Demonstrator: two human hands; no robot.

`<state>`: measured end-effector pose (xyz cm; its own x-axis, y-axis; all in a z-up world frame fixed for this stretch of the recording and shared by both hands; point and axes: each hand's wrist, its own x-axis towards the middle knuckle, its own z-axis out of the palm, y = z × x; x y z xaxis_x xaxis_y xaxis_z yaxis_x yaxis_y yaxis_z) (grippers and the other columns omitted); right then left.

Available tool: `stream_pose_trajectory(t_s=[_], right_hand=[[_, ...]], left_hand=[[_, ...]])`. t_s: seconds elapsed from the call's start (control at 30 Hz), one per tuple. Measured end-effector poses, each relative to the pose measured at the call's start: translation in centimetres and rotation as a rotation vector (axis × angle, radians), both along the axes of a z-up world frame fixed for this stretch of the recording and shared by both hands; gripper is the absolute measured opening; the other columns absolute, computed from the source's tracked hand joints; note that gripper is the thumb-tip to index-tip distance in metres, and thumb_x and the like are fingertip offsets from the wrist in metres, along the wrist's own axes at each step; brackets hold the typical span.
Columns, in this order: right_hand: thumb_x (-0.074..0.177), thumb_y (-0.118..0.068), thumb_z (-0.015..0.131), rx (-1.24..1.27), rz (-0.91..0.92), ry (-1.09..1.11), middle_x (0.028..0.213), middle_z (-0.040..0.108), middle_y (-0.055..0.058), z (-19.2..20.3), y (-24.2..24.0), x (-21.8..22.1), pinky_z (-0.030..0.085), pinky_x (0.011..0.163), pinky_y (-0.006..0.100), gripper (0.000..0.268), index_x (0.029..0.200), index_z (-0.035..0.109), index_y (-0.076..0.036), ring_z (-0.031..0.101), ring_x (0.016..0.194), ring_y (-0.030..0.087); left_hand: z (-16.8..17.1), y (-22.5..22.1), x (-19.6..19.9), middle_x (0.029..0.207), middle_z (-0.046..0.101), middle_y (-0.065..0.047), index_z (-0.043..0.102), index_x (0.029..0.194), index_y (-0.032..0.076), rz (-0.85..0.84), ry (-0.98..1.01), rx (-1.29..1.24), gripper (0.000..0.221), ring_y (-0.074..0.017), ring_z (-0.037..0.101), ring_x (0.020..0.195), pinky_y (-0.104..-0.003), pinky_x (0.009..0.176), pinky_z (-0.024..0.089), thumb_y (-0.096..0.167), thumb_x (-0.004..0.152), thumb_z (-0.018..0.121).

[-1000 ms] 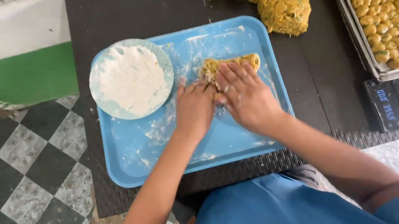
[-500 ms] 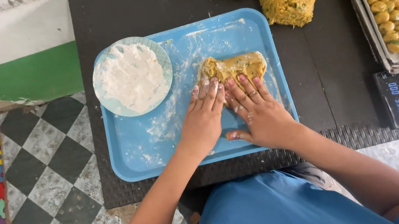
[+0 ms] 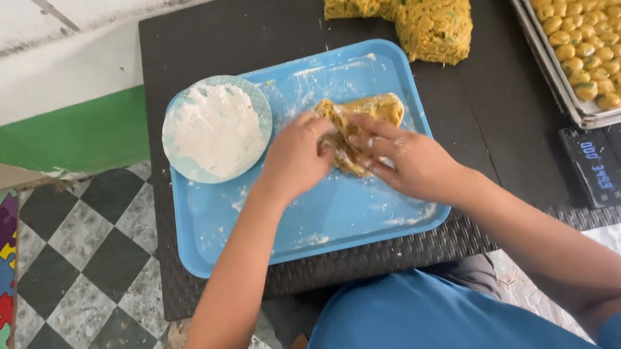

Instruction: The person is kneading a yellow dough on a blue tray, frequently dipping it into a bowl of white flour to prevent sticking and achieve the desired consistency.

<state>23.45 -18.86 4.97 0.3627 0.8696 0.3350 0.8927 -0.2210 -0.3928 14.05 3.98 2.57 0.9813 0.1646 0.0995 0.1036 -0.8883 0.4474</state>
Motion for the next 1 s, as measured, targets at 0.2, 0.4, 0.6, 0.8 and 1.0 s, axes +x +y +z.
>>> stream_pose_trajectory(t_s=[0.2,0.4,0.6,0.8,1.0], right_hand=[[0.095,-0.031,0.073,-0.221,-0.009,-0.293,0.143,0.060,0.002,1.4,1.5,5.3,0.054,0.098,0.044,0.038,0.133,0.072,-0.023,0.055,0.136,0.028],[0.086,-0.047,0.081,-0.270,0.088,0.255,0.158,0.045,0.030,2.3,0.8,8.3,0.050,0.103,0.067,0.092,0.159,0.045,-0.006,0.057,0.127,0.059],[0.080,-0.052,0.084,-0.149,-0.206,-0.070,0.132,0.064,0.006,-7.1,0.1,7.8,0.061,0.091,0.047,0.085,0.155,0.056,-0.022,0.071,0.116,0.034],[0.089,-0.033,0.082,0.135,-0.435,0.379,0.148,0.062,0.016,-5.9,-1.9,1.0,0.055,0.107,0.047,0.075,0.156,0.055,-0.012,0.059,0.133,0.041],[0.102,-0.029,0.063,0.090,-0.144,0.072,0.171,0.020,0.034,-3.8,-2.7,-6.9,0.040,0.117,0.061,0.082,0.169,0.023,-0.003,0.025,0.151,0.058]], left_hand=[[6.1,1.3,2.4,0.175,0.018,-0.023,0.015,0.172,0.013,-0.264,0.397,0.000,0.141,-0.0516,0.016,0.159,-0.066,0.127,0.016,0.041,0.065,0.103],[5.8,0.4,1.7,0.156,0.045,-0.025,0.041,0.158,-0.001,-0.211,0.317,0.086,0.111,-0.0495,0.049,0.142,-0.061,0.120,0.038,0.029,0.070,0.101],[-2.3,0.4,0.3,0.114,0.057,-0.015,0.053,0.147,-0.001,-0.059,0.011,0.202,0.067,-0.0399,0.067,0.106,-0.048,0.084,0.058,0.009,0.087,0.081],[1.6,-5.1,-4.4,0.138,0.050,-0.031,0.035,0.161,-0.003,0.130,-0.073,-0.110,0.066,-0.0512,0.057,0.128,-0.056,0.090,0.059,-0.006,0.100,0.060],[1.2,-10.0,-8.0,0.153,0.038,-0.048,0.032,0.159,-0.015,0.005,-0.135,-0.044,0.078,-0.0650,0.038,0.141,-0.067,0.117,0.034,0.004,0.087,0.056]])
